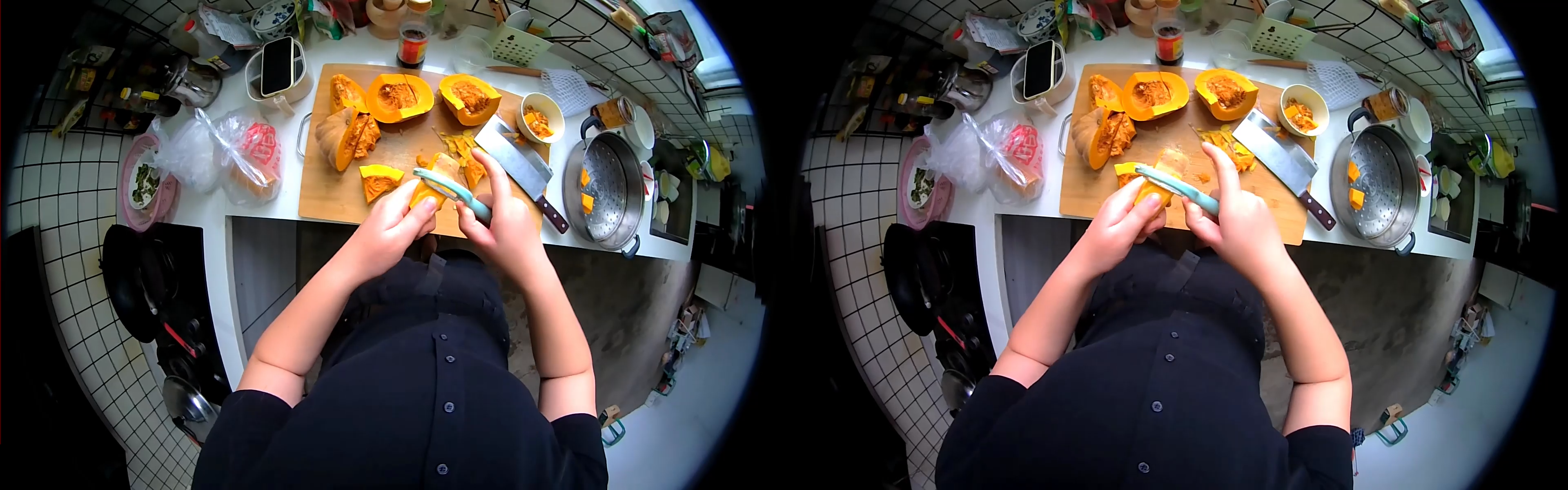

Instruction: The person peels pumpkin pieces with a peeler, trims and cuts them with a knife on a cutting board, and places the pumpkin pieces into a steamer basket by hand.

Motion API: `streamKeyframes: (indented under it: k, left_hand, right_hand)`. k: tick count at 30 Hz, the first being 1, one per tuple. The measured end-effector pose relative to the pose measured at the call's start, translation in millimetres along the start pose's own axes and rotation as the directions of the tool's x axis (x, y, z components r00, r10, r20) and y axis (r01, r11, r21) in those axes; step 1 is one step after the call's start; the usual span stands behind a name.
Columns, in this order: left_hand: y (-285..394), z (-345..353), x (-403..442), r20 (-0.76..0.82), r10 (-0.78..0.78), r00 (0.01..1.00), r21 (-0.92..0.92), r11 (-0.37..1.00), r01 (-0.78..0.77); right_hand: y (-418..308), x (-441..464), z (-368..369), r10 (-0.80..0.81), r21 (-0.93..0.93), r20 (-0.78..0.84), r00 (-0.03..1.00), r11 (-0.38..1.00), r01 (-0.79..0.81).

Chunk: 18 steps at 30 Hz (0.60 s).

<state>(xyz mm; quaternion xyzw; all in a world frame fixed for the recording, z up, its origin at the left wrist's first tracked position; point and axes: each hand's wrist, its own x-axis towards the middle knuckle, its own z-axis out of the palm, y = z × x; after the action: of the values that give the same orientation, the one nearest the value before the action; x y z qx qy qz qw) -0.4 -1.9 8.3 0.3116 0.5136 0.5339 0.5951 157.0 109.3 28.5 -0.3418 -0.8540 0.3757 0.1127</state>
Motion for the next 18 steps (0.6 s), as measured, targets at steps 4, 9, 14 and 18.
streamKeyframes:
  k: [4, 9, 14, 18]
  left_hand:
    - [11, -4, 1, 0.105, -0.095, 0.99, -0.056, 0.993, 0.101]
    - [9, -14, 10, 0.253, -0.09, 0.963, -0.279, 0.946, 0.162]
    - [-4, -24, 20, 0.382, -0.06, 0.922, -0.324, 0.926, 0.195]
    - [-4, -21, 21, 0.395, -0.14, 0.908, -0.224, 0.944, 0.243]
  right_hand:
    - [-3, 7, -11, -0.011, -0.03, 0.088, 0.996, 0.999, 0.014]
    - [2, 9, -5, -0.197, -0.1, 0.018, 0.98, 0.975, 0.198]
    - [-3, 7, -2, -0.261, -0.127, 0.042, 0.964, 0.956, 0.264]
    - [-9, 8, -5, -0.238, -0.18, 0.073, 0.969, 0.952, 0.247]
